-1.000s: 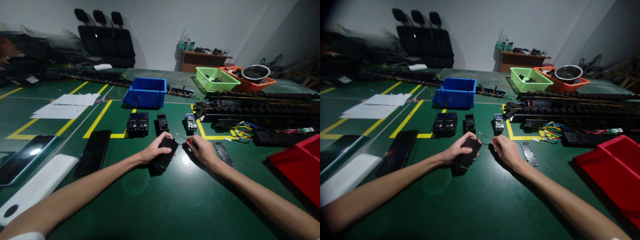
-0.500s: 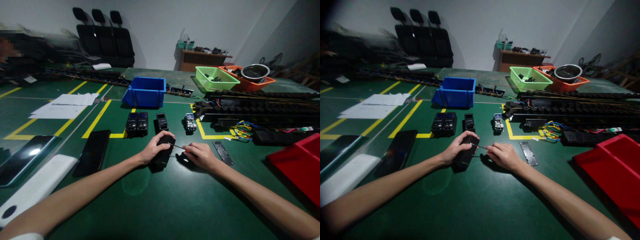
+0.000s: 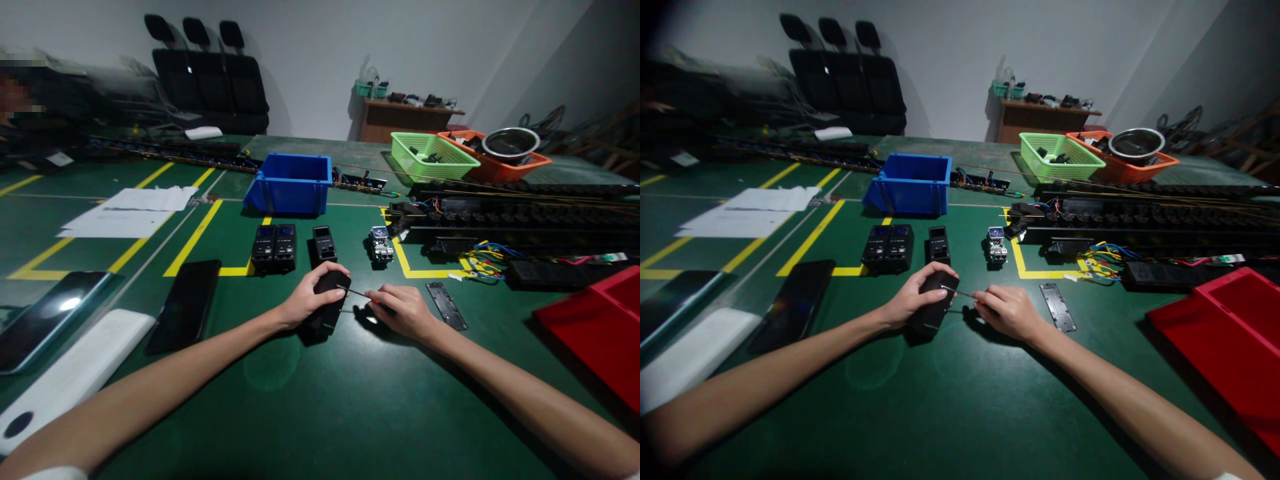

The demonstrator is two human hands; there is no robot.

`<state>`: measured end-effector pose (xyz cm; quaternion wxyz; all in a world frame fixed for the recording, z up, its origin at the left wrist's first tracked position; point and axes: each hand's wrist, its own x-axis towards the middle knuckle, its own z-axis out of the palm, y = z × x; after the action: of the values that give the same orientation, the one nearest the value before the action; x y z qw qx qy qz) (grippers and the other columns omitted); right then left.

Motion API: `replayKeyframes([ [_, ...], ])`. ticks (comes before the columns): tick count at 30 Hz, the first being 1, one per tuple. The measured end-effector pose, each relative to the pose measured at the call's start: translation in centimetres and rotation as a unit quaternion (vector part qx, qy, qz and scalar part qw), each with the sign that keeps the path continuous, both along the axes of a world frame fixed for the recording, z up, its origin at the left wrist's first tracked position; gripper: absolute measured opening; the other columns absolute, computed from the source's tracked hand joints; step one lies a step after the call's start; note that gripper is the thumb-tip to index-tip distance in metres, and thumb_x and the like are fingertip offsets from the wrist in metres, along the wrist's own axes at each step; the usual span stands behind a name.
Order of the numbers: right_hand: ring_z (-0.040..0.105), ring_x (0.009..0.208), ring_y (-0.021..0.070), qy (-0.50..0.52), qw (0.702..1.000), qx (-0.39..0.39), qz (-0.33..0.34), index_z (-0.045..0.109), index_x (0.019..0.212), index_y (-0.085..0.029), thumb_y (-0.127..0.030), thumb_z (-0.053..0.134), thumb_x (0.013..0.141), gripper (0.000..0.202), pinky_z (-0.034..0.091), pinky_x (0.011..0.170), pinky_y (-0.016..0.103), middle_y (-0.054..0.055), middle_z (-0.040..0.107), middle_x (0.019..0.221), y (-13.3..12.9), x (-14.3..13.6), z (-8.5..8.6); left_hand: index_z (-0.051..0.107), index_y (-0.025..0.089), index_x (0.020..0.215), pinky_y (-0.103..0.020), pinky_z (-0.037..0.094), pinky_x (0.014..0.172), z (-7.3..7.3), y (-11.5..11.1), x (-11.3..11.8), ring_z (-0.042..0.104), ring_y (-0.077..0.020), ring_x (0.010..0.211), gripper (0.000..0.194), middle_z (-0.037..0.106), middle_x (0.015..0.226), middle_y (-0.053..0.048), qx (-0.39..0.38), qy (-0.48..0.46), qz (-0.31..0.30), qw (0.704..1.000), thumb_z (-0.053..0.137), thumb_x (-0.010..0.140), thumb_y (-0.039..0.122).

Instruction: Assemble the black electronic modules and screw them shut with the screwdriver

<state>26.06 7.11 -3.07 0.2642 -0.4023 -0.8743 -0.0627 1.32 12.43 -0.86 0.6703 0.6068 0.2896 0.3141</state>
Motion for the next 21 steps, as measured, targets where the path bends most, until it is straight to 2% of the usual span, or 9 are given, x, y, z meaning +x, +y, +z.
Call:
replayKeyframes([
  [21,0.055,0.057,0.0107,0.023,0.999,0.035,0.016,0.066,0.098,-0.013,-0.019,0.058,0.090,0.013,0.038,0.054,0.023,0.003,0.064,0.071,0.08,-0.42,0.49,0.055,0.021,0.115,-0.028,0.044,0.079,-0.40,0.26,-0.01,0.056,-0.0186,0.091,0.040,0.058,0.108,-0.005,0.088,0.027,0.024,0.995,0.067,0.082,0.040],
])
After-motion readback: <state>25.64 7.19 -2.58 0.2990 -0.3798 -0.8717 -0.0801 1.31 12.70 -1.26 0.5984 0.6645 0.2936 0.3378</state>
